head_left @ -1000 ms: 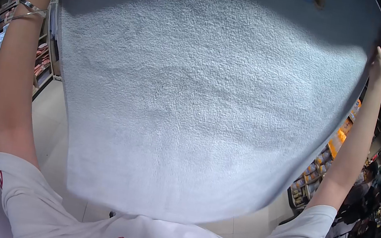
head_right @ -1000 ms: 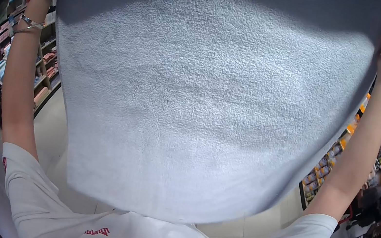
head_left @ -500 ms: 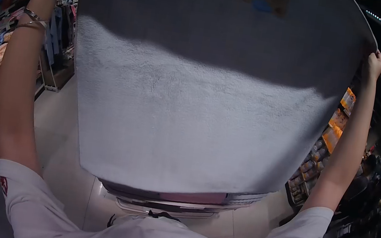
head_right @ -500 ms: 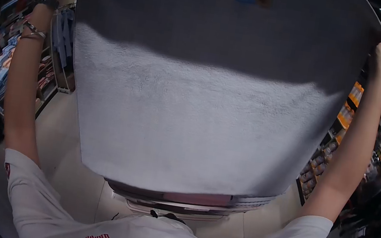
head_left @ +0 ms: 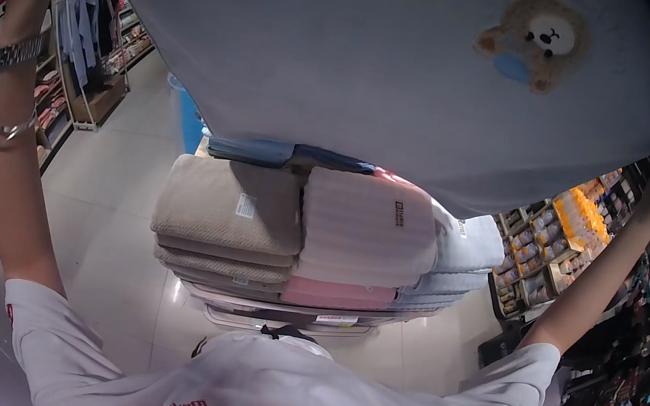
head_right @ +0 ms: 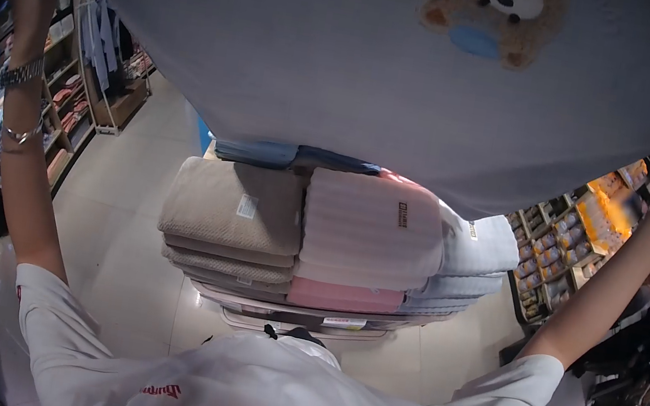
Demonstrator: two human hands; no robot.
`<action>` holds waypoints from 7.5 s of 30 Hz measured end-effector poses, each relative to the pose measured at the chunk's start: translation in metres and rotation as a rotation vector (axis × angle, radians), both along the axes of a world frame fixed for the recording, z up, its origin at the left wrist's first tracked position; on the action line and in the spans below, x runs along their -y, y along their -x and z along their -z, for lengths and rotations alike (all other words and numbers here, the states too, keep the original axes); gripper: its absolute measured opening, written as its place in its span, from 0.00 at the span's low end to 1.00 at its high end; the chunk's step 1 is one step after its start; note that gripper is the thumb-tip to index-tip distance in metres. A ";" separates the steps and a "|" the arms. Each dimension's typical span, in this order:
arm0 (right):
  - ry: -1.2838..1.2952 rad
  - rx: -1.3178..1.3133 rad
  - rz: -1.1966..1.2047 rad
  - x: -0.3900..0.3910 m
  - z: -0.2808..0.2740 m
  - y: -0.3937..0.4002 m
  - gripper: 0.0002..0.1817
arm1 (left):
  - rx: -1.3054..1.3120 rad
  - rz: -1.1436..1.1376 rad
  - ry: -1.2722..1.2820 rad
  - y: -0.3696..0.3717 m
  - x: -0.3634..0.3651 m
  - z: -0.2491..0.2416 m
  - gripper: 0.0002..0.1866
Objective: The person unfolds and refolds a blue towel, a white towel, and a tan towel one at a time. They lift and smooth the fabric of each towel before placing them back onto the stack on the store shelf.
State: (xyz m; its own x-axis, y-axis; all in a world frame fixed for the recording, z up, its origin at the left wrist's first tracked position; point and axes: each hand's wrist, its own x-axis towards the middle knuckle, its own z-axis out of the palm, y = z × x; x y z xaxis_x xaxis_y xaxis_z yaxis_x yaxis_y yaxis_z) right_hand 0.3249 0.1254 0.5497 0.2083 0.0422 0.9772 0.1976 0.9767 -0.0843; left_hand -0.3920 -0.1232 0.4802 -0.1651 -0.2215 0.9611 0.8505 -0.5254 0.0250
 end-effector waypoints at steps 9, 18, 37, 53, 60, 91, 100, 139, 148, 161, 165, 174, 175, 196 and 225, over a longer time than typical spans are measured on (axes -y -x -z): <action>0.195 0.003 0.097 0.043 0.148 -0.025 0.20 | 0.183 -0.557 0.029 0.000 0.057 0.107 0.12; 0.505 -0.288 -0.313 0.113 0.368 -0.066 0.09 | -0.075 -0.316 0.136 -0.044 0.091 0.263 0.06; 0.851 -0.045 -0.029 0.164 0.444 -0.022 0.03 | 0.650 -0.241 0.638 -0.081 0.098 0.384 0.08; 1.072 0.171 0.222 -0.144 0.407 0.091 0.07 | 0.612 -0.151 0.837 0.002 -0.138 0.362 0.13; 1.555 0.721 0.640 -0.210 0.487 0.095 0.22 | 0.458 -0.235 1.427 0.030 -0.226 0.453 0.16; 1.452 0.426 0.235 -0.223 0.508 0.078 0.08 | 0.636 0.047 1.330 0.034 -0.227 0.470 0.12; 0.671 0.072 0.751 -0.182 0.462 0.137 0.10 | 0.501 -0.323 0.921 0.018 -0.207 0.441 0.10; 1.529 0.541 -0.059 -0.211 0.495 0.085 0.11 | 0.218 0.033 1.438 0.019 -0.193 0.404 0.10; 1.354 0.411 -0.121 -0.179 0.471 0.080 0.05 | 0.087 -0.024 1.061 -0.020 -0.120 0.340 0.05; 0.766 -0.033 0.156 -0.132 0.247 0.024 0.22 | 0.022 -0.469 0.694 0.019 -0.089 0.174 0.18; 0.759 0.071 0.148 -0.181 0.197 0.024 0.20 | -0.037 -0.501 0.728 0.046 -0.137 0.137 0.19; 0.607 -0.068 -0.197 -0.191 0.198 0.024 0.18 | 0.099 -0.235 0.652 0.068 -0.145 0.144 0.15; 0.606 -0.065 -0.194 -0.177 0.210 0.022 0.18 | 0.169 -0.197 0.746 0.059 -0.129 0.153 0.12; 1.062 0.298 -0.013 -0.045 0.445 0.017 0.06 | 0.549 0.097 1.083 -0.036 -0.034 0.380 0.09; 0.608 1.244 0.356 -0.024 0.493 0.388 0.28 | 1.543 1.017 0.903 -0.049 0.015 0.524 0.24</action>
